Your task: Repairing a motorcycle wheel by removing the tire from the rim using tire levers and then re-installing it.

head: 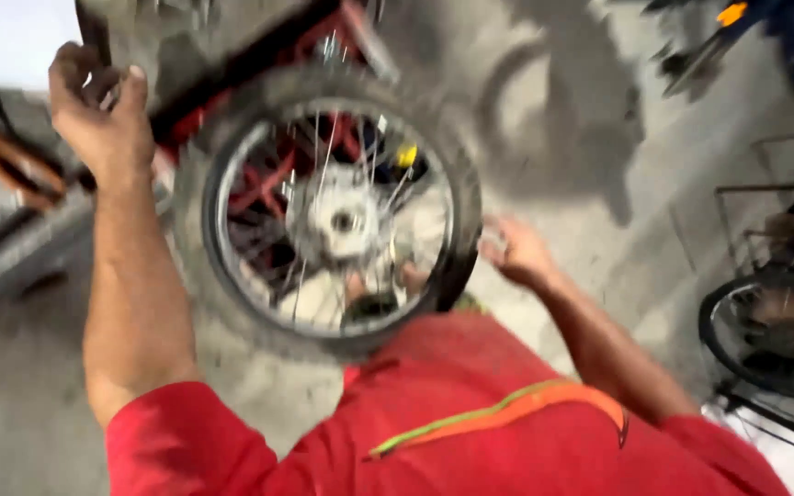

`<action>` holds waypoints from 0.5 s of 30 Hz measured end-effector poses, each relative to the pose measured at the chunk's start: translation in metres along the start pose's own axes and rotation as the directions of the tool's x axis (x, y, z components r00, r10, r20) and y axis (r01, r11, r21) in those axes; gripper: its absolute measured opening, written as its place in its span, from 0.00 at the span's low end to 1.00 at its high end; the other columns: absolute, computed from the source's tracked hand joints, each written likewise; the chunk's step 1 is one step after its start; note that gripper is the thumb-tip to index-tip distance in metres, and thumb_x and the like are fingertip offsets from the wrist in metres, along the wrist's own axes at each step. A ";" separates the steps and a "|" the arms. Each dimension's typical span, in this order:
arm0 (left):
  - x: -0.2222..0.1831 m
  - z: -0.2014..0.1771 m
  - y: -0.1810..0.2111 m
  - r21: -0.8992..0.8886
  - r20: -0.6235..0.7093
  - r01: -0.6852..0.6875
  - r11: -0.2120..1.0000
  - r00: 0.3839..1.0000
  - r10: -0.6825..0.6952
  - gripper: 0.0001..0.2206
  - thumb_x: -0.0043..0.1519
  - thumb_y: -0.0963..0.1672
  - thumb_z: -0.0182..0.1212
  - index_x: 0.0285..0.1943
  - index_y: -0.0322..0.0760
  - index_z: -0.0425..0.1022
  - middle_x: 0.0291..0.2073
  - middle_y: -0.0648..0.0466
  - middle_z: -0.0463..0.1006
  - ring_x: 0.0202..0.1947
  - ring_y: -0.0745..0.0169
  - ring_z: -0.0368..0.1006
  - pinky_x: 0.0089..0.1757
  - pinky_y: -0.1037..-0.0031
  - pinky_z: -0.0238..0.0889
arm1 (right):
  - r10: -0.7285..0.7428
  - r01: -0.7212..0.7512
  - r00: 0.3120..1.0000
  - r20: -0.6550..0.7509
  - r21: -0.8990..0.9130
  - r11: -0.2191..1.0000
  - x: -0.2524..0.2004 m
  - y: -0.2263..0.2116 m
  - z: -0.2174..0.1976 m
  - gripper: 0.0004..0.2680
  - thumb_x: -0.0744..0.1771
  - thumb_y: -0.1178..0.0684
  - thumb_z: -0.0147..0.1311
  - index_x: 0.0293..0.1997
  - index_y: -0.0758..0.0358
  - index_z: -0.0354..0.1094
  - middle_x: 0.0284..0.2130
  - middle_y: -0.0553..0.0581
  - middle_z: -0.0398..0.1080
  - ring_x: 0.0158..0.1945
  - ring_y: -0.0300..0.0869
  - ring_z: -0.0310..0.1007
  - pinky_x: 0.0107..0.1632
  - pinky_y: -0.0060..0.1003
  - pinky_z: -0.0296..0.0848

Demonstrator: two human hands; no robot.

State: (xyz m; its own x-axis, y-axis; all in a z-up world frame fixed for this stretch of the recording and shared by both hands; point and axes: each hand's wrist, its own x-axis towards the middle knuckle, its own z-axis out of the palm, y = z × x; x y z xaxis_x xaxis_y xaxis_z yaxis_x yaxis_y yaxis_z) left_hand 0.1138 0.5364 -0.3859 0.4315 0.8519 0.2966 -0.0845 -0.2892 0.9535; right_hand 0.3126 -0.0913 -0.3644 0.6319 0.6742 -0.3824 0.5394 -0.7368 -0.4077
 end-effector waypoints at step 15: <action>-0.229 -0.045 0.027 0.544 -0.410 0.752 0.373 0.626 -0.664 0.38 0.65 0.67 0.61 0.71 0.42 0.69 0.62 0.39 0.77 0.61 0.36 0.73 0.60 0.50 0.66 | 0.187 -0.179 0.982 0.040 0.537 0.824 0.177 -0.017 0.011 0.21 0.70 0.31 0.62 0.65 0.49 0.64 0.57 0.58 0.71 0.62 0.49 0.72 0.59 0.46 0.78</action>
State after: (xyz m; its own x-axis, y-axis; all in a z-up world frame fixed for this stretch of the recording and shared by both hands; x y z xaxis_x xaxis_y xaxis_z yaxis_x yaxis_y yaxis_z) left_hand -0.0281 0.3532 -0.4260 -0.0417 0.9041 -0.4254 0.7814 0.2948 0.5501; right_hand 0.4093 0.0412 -0.4338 0.6990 0.5258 -0.4847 0.0328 -0.7006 -0.7128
